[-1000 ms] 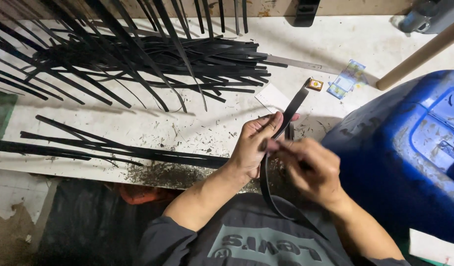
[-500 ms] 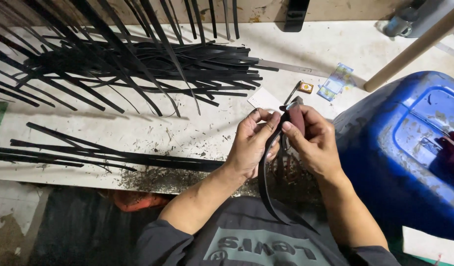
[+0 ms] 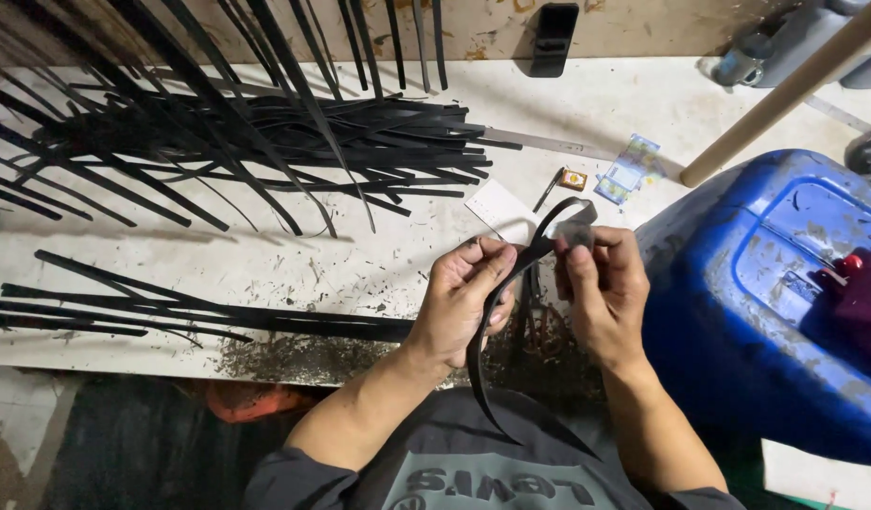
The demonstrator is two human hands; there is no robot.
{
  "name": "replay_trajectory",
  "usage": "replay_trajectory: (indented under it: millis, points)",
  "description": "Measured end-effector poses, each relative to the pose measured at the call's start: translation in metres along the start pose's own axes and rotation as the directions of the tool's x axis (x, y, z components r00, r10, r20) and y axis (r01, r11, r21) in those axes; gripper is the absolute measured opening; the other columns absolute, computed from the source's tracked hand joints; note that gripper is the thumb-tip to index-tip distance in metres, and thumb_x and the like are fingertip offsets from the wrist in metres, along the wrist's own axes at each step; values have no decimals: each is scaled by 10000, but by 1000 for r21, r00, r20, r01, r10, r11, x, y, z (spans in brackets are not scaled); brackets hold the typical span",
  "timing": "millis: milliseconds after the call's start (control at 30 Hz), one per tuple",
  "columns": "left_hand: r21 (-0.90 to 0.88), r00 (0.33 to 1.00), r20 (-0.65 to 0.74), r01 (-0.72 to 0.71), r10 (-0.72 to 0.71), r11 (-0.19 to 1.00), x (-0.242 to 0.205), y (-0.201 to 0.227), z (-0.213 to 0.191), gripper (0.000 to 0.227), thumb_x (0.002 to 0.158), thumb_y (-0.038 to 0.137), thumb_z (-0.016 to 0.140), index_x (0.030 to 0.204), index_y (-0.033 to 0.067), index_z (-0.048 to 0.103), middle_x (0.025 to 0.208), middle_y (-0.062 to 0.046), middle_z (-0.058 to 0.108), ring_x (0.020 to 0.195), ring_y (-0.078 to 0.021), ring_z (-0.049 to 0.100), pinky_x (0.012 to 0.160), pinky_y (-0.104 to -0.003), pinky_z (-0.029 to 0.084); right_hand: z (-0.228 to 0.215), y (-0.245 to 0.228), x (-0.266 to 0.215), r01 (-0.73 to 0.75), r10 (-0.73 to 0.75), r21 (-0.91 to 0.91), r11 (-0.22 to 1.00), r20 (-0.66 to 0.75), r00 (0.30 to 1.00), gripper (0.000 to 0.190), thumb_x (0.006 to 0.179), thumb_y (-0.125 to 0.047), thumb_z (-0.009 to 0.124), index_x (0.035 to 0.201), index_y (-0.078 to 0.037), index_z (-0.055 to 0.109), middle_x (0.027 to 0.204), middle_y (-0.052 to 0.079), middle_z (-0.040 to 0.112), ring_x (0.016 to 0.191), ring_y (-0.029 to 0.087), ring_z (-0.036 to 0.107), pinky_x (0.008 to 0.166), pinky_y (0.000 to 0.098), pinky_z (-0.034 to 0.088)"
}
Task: Sanding the edges of leather straps and applying edge paint using a manual roller applicator.
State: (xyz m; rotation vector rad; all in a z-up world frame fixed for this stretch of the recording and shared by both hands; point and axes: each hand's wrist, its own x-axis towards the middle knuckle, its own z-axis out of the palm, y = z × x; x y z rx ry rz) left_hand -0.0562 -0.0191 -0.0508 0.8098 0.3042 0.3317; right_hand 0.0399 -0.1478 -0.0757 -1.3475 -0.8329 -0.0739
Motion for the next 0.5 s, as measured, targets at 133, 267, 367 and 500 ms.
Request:
replay_trajectory:
  millis: [133,267,367,500]
  points:
    - [-4,999,-29,43,-43,999,1,-7,3,90,1030,67,610,991,-1,654,554,-74,460,376,-84,428,303,-174,303,18,-15,-11,126,-137,-213,969,-38,990,99,961,6,676,1013,73,625,730,175,695,530,224,633,487,340,493]
    - [-21,996,-39,80,-80,997,-2,-5,6,108,1023,39,593,975,-30,661,541,-64,451,371,-72,421,297,-163,295,14,-2,-9,212,-257,-368,905,-79,963,90,908,57,745,990,64,707,654,166,644,481,289,600,446,342,450]
    - [-52,997,-35,66,-68,996,0,2,20,106,1008,34,630,938,-35,669,599,-105,547,432,-80,492,352,-167,362,23,-14,-15,223,-266,-370,902,-67,962,94,890,46,744,980,47,719,650,146,645,474,275,589,444,338,460]
    - [-8,997,-36,73,-73,997,1,-7,5,96,1025,36,593,969,-7,656,561,-66,454,396,-76,430,312,-163,300,8,-11,3,180,-255,-439,880,-118,960,38,938,71,695,974,65,688,691,191,667,556,370,646,517,380,490]
